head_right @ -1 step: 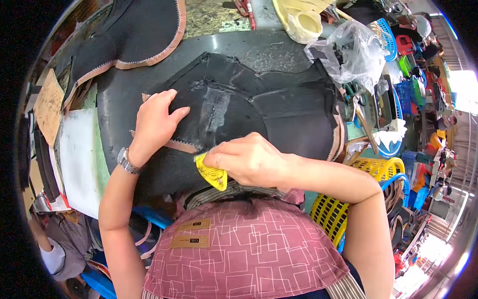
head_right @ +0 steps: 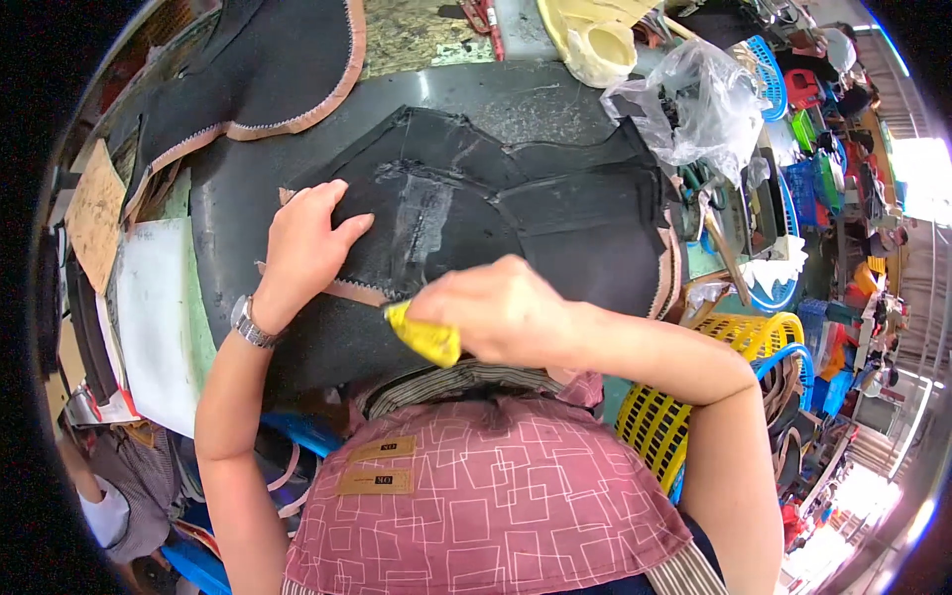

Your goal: Applying glue to shoe upper components at a factory workstation using an applicator.

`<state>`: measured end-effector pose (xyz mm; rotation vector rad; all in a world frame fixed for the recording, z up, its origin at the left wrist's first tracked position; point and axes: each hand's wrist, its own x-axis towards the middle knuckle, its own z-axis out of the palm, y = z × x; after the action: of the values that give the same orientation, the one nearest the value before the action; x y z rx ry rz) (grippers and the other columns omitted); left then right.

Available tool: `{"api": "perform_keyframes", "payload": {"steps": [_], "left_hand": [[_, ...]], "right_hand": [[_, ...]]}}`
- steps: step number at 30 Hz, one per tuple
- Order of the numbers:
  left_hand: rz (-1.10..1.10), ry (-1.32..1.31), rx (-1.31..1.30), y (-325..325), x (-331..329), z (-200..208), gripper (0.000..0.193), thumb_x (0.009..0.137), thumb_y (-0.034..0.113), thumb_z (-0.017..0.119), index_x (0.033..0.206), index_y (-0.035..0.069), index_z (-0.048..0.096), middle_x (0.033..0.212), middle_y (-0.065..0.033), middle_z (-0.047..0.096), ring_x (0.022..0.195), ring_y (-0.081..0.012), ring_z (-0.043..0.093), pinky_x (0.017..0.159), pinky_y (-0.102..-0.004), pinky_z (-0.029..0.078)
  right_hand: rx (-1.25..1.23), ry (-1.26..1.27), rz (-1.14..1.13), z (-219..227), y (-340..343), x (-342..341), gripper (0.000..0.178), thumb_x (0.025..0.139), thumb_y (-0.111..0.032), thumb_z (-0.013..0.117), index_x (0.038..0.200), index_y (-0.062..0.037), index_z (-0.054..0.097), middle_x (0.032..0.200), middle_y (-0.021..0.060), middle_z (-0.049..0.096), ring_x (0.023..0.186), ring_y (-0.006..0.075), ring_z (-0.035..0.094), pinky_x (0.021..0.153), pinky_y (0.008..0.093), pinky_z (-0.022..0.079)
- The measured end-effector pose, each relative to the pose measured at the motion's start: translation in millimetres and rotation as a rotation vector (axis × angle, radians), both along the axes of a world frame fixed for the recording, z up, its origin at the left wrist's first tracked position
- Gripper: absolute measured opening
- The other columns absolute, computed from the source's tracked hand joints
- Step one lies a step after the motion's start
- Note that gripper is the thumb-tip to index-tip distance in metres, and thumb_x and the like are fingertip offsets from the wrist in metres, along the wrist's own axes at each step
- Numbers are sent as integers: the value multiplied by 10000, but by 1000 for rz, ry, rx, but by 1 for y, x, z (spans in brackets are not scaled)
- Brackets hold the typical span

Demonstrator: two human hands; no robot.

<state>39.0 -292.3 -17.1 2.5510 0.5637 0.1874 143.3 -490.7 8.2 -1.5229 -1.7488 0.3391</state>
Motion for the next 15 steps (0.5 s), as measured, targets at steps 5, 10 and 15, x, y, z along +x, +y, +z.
{"api": "perform_keyframes", "payload": {"steps": [5,10,15], "left_hand": [[16,-43,33,0,-4,-2,292,712,200,647,915,5,567,796,-123,576,802,-292,540,692,-394,434],[-17,-84,63,2,-1,-6,288,716,190,644,910,-6,560,809,-131,576,803,-302,538,694,-398,431],[-28,-73,50,5,-2,-2,330,740,186,629,989,-17,551,918,-179,580,875,-345,540,740,-400,438]], "right_hand": [[50,-91,76,-9,-12,-1,347,585,-15,609,928,-52,579,858,91,604,654,232,615,535,309,516],[-227,343,-306,0,25,16,120,772,-29,570,882,-12,615,796,94,628,591,161,616,522,259,498],[137,-180,-357,22,37,41,207,731,4,596,935,-35,599,765,117,615,633,244,617,537,297,488]]}}
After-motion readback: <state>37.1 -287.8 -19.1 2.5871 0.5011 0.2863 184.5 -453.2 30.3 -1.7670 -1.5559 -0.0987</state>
